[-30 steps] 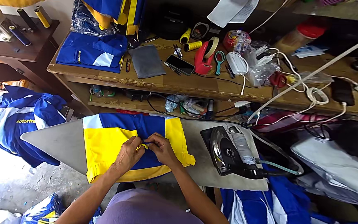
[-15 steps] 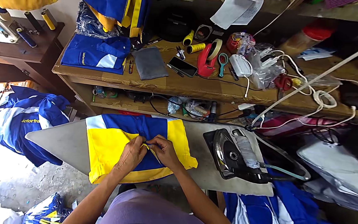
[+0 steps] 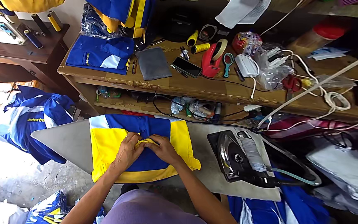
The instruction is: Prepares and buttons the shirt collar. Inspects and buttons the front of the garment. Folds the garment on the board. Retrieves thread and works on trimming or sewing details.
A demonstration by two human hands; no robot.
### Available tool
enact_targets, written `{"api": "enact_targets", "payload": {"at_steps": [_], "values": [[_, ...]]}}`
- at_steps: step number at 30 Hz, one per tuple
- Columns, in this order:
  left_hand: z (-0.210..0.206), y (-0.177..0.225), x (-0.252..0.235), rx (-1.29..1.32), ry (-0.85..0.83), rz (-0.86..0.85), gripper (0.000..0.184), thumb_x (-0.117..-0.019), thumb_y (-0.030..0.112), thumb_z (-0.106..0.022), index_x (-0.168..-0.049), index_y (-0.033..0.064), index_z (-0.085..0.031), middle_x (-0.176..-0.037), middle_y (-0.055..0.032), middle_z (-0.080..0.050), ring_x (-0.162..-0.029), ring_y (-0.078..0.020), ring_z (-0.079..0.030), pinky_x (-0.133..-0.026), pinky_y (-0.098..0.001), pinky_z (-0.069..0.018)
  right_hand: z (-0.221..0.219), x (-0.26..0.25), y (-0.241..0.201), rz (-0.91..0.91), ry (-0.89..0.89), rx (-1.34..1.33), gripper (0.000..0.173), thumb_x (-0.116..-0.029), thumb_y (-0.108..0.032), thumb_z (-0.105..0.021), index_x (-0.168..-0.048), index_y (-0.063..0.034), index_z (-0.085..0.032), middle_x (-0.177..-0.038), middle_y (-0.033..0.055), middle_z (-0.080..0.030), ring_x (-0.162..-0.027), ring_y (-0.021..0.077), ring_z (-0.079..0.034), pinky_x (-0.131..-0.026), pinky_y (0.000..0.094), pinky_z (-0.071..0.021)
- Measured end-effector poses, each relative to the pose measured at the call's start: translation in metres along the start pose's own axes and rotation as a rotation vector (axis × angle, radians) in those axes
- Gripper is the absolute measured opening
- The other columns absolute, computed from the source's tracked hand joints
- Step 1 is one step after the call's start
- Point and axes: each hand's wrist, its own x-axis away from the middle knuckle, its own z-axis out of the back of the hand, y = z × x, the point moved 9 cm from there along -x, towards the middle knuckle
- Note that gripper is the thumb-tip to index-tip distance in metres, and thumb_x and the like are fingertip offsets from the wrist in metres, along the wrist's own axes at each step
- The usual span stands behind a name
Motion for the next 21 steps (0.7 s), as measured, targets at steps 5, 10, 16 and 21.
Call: {"api": "enact_targets", "payload": {"at_steps": [5, 10, 16, 21], "values": [[-0.005, 0.001, 0.007, -0.035, 0.002, -0.077, 0.017, -0.0977, 0.017, -0.063, -0.098, 0.0014, -0.068, -0.099, -0.0132, -0.07, -0.097, -0.0203, -0.069, -0.089, -0.0307, -0.0574, -0.002, -0.004, 0.007, -0.081, -0.033, -0.166, 0.025, -0.0989, -0.027, -0.067, -0.107, -0.0048, -0.074, -0.094, 0.0023, -0.074, -0.085, 0.0042, -0.068, -0.08, 0.0245, -0.0565], [-0.007, 0.005, 0.005, -0.132, 0.026, -0.146, 0.018, -0.0993, 0.017, -0.059, -0.098, 0.0012, -0.068, -0.098, -0.0138, -0.07, -0.097, -0.0221, -0.069, -0.09, -0.0319, -0.0573, -0.002, -0.006, 0.007, -0.162, 0.0, -0.361, 0.018, -0.098, -0.021, -0.067, -0.1, -0.004, -0.072, -0.081, -0.0014, -0.069, -0.07, 0.0028, -0.062, -0.065, 0.0202, -0.0518], [-0.009, -0.005, 0.003, -0.072, -0.035, -0.038, 0.018, -0.0961, 0.017, -0.062, -0.1, 0.0013, -0.069, -0.092, -0.012, -0.071, -0.085, -0.0192, -0.07, -0.081, -0.0307, -0.0586, -0.006, -0.007, 0.01, -0.191, -0.006, -0.408, 0.013, -0.0949, -0.012, -0.069, -0.103, -0.0022, -0.07, -0.087, 0.0021, -0.071, -0.075, 0.0059, -0.066, -0.07, 0.0231, -0.0561], [-0.011, -0.012, 0.003, 0.04, -0.153, 0.037, 0.024, -0.0984, 0.023, -0.067, -0.108, 0.001, -0.07, -0.098, -0.0106, -0.072, -0.091, -0.016, -0.071, -0.088, -0.0299, -0.0586, -0.007, -0.001, 0.019, -0.198, 0.064, -0.436, 0.014, -0.0905, -0.005, -0.07, -0.104, -0.0001, -0.07, -0.092, 0.0051, -0.072, -0.08, 0.0096, -0.069, -0.072, 0.0257, -0.0583]]}}
